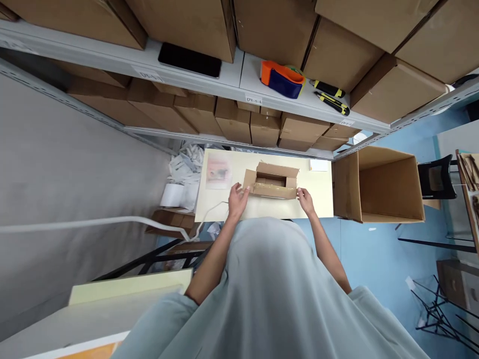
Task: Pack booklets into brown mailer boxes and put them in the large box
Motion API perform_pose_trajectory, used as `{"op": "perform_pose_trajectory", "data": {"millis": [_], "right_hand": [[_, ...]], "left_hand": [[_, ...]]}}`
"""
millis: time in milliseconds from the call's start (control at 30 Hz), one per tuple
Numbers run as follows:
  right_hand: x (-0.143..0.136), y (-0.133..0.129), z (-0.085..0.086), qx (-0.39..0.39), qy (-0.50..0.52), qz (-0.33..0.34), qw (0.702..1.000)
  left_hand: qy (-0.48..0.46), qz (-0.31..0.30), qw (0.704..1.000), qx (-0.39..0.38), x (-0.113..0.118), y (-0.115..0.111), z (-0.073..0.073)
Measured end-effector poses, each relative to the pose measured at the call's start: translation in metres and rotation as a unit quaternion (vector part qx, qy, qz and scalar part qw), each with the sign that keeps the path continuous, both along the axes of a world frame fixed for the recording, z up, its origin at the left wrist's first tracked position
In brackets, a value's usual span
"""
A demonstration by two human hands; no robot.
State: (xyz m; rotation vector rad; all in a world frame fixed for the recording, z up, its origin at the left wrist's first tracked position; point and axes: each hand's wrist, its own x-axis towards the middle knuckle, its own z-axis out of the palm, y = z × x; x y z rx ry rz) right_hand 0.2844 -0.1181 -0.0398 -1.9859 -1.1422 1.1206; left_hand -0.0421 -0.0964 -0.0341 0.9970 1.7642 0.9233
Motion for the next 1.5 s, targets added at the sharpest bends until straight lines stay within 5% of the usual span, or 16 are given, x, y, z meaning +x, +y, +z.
{"op": "perform_pose_trajectory", "data": {"millis": [67, 167, 333, 633, 800, 967, 1167, 1300, 1500], "right_hand": [[0.003, 0.012, 0.001, 0.031, -0.025, 0.004, 0.999], [0.006, 0.032, 0.005, 0.062, -0.039, 0.026, 0.997], [0.003, 0.061, 0.011, 0.078, -0.053, 0.068, 0.993], [0.003, 0.081, 0.025, 0.004, -0.104, 0.130, 0.986], [-0.022, 0.073, 0.029, -0.080, -0.188, 0.172, 0.964], [-0.038, 0.067, 0.026, -0.081, -0.209, 0.177, 0.959], [0.011, 0.058, 0.023, 0.021, -0.061, 0.158, 0.985], [0.042, 0.042, 0.016, 0.023, -0.022, 0.087, 0.996], [0.039, 0.040, 0.010, 0.012, -0.046, 0.023, 0.999]], "left_hand": [[0.112, 0.003, 0.989, 0.091, 0.000, 0.002, 0.010], [0.199, -0.109, 0.958, 0.178, 0.004, 0.010, 0.023], [0.234, -0.228, 0.935, 0.135, 0.019, 0.024, 0.025], [0.188, -0.211, 0.955, 0.091, 0.020, -0.007, 0.017], [0.202, -0.251, 0.944, 0.072, 0.021, -0.024, 0.011], [0.205, -0.254, 0.943, 0.068, 0.028, -0.028, 0.008], [0.192, -0.241, 0.948, 0.081, 0.030, -0.023, 0.001], [0.172, -0.234, 0.954, 0.074, 0.030, -0.022, -0.002], [0.101, -0.208, 0.971, 0.055, 0.029, -0.021, -0.001]]}}
